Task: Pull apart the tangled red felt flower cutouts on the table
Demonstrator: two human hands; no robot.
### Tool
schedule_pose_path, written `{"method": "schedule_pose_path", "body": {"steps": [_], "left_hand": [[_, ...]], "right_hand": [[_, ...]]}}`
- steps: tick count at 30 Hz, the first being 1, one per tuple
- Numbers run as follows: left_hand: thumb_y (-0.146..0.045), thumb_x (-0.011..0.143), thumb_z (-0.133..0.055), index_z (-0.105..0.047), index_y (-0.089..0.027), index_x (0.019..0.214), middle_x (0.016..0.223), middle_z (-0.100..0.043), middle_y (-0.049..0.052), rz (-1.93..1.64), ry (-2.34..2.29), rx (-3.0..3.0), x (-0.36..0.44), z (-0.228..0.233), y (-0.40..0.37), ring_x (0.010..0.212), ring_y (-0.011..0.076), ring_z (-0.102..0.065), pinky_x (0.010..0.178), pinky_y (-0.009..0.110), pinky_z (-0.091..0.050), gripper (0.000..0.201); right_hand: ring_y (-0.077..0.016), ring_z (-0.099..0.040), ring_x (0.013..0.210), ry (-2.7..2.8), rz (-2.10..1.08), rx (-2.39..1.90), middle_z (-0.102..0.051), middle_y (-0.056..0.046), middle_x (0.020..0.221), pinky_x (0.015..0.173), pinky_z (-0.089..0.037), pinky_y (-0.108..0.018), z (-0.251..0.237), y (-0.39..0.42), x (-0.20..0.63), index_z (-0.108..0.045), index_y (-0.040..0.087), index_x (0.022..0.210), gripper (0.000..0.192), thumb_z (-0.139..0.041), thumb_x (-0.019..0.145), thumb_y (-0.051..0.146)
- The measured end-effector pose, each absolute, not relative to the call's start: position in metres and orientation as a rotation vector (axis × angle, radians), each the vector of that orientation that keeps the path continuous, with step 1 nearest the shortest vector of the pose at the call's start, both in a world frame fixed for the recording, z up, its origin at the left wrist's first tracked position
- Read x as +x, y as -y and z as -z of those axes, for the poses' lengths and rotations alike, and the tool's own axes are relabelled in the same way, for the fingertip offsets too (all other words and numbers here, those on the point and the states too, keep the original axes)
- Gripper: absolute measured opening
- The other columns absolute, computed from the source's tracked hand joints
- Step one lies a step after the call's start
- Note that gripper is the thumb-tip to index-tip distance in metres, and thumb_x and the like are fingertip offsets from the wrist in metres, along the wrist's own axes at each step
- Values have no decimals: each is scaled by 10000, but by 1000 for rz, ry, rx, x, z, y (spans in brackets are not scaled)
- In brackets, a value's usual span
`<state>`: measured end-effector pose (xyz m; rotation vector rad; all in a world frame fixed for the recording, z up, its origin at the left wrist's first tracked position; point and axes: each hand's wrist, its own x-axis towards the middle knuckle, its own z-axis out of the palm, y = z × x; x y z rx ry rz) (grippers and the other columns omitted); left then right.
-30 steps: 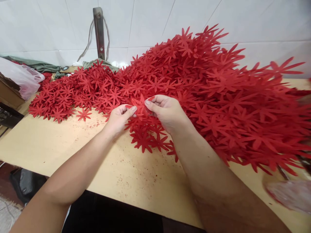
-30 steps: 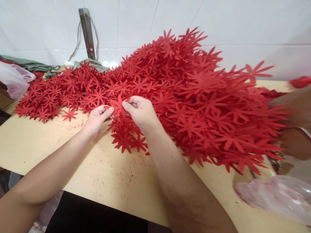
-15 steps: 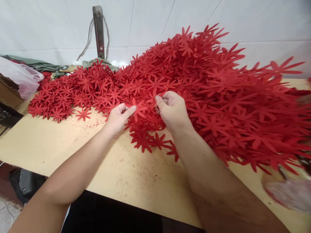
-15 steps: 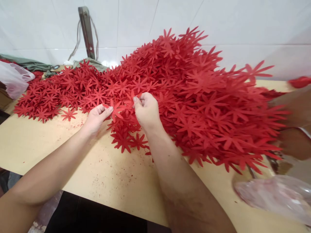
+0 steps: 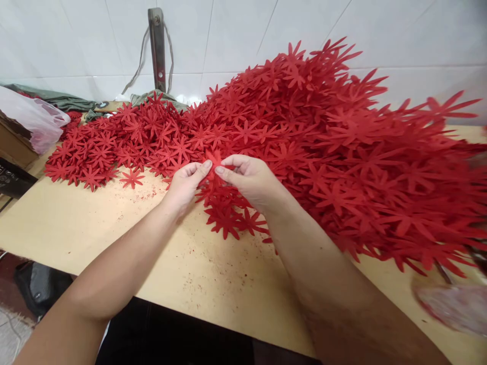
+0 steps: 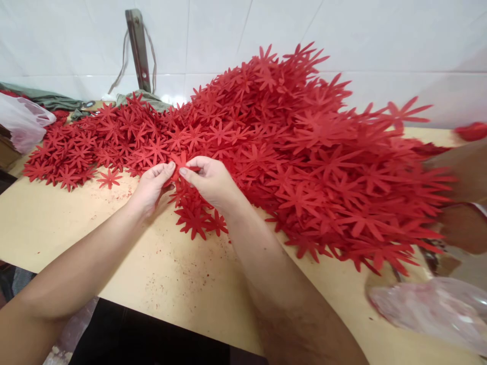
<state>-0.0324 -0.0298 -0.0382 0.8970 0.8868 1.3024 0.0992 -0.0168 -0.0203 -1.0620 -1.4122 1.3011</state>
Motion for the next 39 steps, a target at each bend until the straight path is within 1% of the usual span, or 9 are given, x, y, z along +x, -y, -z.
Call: {"method": "schedule_pose_path", "body": {"steps": [3,7,14,19,26,30,35,37,39], "left_hand": [[-306,721,-723,-538,-150,631,569,-539,-58,-1280,-848,926,-32,38,30,535,35,-466,602,204,-390,258],[-234,702,-728,-568,-140,659,614,-594,-44,-1290,-856,960,-33,40,28,576,36,-515,633,201,-409,190],[-177,700,-713,-584,-136,680,588,-583,-50,-1289,-895,955,-35,41,24,517,28,-478,584,201,-384,137],[-202,724,-706,-576,-142,685,583,-569,-53,-1287,-933,942,-34,41,24,523,29,-480,585,199,-379,149],[-343,719,-735,-407,-167,551,484,-445,-84,-1299,-944,958,-32,38,28,459,17,-392,534,198,-347,409],[-380,712,-736,-415,-175,563,480,-441,-83,-1302,-970,930,-33,41,27,473,28,-417,561,212,-371,409],[-327,726,-718,-522,-157,649,588,-591,-45,-1300,-921,844,-33,43,26,562,57,-540,686,259,-451,271],[-313,726,-717,-539,-151,668,619,-620,-34,-1300,-911,824,-32,42,26,569,59,-553,685,261,-455,247],[-314,727,-717,-547,-153,677,626,-624,-32,-1289,-915,810,-32,41,28,559,58,-548,659,251,-449,239]], "right_hand": [[-61,-438,500,1298,-1297,-1087,-534,47,543,523,-380,-229,24,12,101,-597,174,674,290,-807,542,323],[-62,-461,481,1154,-1266,-1119,-539,49,554,508,-404,-223,27,5,104,-558,186,653,174,-725,604,177],[-54,-502,480,866,-1123,-1183,-531,62,573,491,-433,-192,27,-5,119,-522,192,721,181,-582,634,45],[-61,-496,437,960,-1117,-1236,-531,72,536,459,-410,-197,26,-4,116,-533,185,763,208,-652,625,86],[-60,-379,365,1053,-1038,-1278,-445,89,467,404,-311,-215,28,-4,117,-523,205,738,200,-704,654,196],[-54,-327,368,1073,-1055,-1222,-419,85,491,398,-304,-231,33,-7,116,-497,220,717,220,-709,659,244],[-94,-467,502,1278,-1047,-1157,-545,35,636,505,-419,-267,31,0,116,-580,230,917,293,-699,673,340],[-113,-531,592,1402,-1088,-1091,-586,22,710,582,-463,-283,27,6,114,-590,236,1029,404,-709,663,359],[-114,-549,632,1507,-1167,-1031,-605,18,736,626,-478,-286,24,13,110,-603,220,1037,435,-726,643,359]]}}
